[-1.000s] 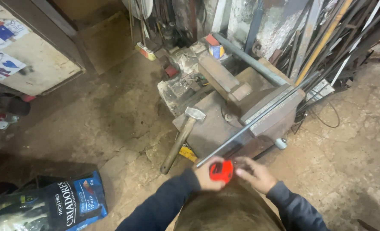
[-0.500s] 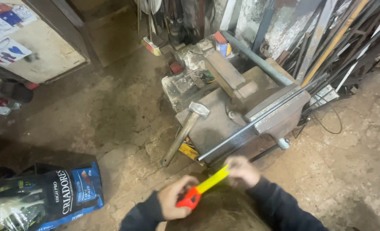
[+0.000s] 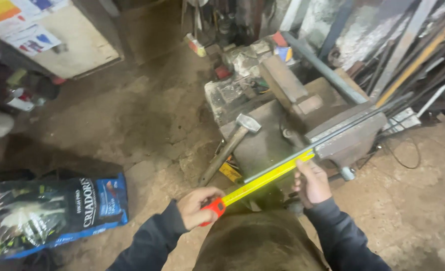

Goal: Measuring and bending metal rods using a vise and hammer in a workshop.

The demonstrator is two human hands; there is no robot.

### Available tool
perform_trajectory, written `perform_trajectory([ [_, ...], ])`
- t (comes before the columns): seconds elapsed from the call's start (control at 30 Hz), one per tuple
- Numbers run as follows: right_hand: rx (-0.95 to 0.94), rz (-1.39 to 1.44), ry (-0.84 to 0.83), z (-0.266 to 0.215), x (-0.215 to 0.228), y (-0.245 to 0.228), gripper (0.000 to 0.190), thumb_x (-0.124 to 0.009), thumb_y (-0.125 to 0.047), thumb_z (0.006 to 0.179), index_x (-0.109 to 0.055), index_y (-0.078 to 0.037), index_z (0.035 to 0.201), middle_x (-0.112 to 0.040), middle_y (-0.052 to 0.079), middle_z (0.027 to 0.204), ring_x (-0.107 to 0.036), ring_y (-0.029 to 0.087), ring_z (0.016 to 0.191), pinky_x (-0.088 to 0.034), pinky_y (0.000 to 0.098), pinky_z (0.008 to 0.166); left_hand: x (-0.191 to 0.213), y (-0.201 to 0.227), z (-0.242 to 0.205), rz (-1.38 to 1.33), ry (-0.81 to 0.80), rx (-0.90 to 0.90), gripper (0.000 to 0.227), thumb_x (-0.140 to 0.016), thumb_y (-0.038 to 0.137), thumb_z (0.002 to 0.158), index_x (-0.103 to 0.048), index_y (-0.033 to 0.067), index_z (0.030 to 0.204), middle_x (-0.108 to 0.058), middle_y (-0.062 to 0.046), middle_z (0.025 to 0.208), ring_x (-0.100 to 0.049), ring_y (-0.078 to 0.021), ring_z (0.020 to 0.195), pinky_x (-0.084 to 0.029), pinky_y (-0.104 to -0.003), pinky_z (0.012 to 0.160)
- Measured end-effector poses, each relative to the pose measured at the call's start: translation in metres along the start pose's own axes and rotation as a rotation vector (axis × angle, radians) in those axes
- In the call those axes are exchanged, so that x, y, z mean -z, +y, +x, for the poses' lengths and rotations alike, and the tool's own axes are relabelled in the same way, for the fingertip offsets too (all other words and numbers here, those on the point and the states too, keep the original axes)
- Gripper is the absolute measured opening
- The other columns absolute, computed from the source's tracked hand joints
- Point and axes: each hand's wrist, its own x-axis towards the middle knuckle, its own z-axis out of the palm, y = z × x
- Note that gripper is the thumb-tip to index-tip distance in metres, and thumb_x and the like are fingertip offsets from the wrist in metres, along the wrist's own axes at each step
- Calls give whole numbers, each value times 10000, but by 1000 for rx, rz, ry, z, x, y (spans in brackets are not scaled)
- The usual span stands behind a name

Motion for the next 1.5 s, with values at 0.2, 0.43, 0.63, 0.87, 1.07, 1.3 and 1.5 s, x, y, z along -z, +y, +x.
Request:
perform_trajectory([
  [0.2, 0, -34, 23, -1, 8, -5, 146, -662, -254, 971, -624, -135, 896, -570, -32, 693, -496, 78, 534, -401, 249, 470, 6, 16, 6, 11, 7, 59, 537, -703, 224, 712, -676, 3, 1201, -724, -72, 928, -690, -143, 836, -557, -289, 775],
  [0.43, 46, -63, -149, 17, 69, 37, 179, -673, -256, 1022, -660, -100, 933, -642, 12, 738, -540, 103, 546, -428, 256, 486, 6, 1, 10, -53, -81, 61, 563, -692, 261, 749, -653, 9, 1251, -712, -105, 955, -677, -186, 809, -552, -330, 734],
  [0.63, 225, -1262, -310, 12, 130, 91, 640, -864, -423, 853, -612, 68, 1177, -711, 209, 1127, -703, 340, 1022, -561, 465, 845, -54, -2, 82, 634, 210, 68, 917, -816, 389, 646, -408, -15, 1361, -664, -232, 938, -689, -404, 788, -578, -483, 708],
  [0.87, -264, -1948, -241, -16, 125, 69, 645, -695, -698, 831, -714, -93, 1055, -720, 199, 1038, -694, 356, 1012, -541, 436, 914, -101, -38, 191, 766, 381, -233, 518, -779, 364, 737, -512, 98, 1093, -641, -192, 990, -682, -435, 737, -572, -525, 642],
  [1.07, -220, -1690, -71, 3, 179, 96, 606, -744, -637, 782, -730, -99, 1062, -741, 198, 1015, -719, 339, 1000, -558, 425, 899, -140, 13, 151, 360, 261, 139, 382, -658, 394, 959, -632, 20, 888, -631, -221, 809, -662, -415, 714, -524, -532, 614],
  [1.3, 97, -1256, 198, 68, 206, 155, 714, -821, -579, 735, -651, -28, 1156, -771, 186, 1019, -748, 329, 930, -585, 420, 832, -138, 120, 170, 998, 578, -538, 255, -676, 302, 888, -594, 80, 982, -656, -123, 832, -666, -333, 779, -524, -451, 658],
  [1.5, 116, -1034, 342, 141, 251, 175, 310, -692, -355, 859, -787, -106, 1020, -778, 121, 949, -722, 242, 854, -557, 380, 776, -141, 72, 219, 895, 520, -287, 184, -598, 256, 988, -576, 74, 996, -663, -138, 853, -676, -365, 766, -522, -495, 665],
])
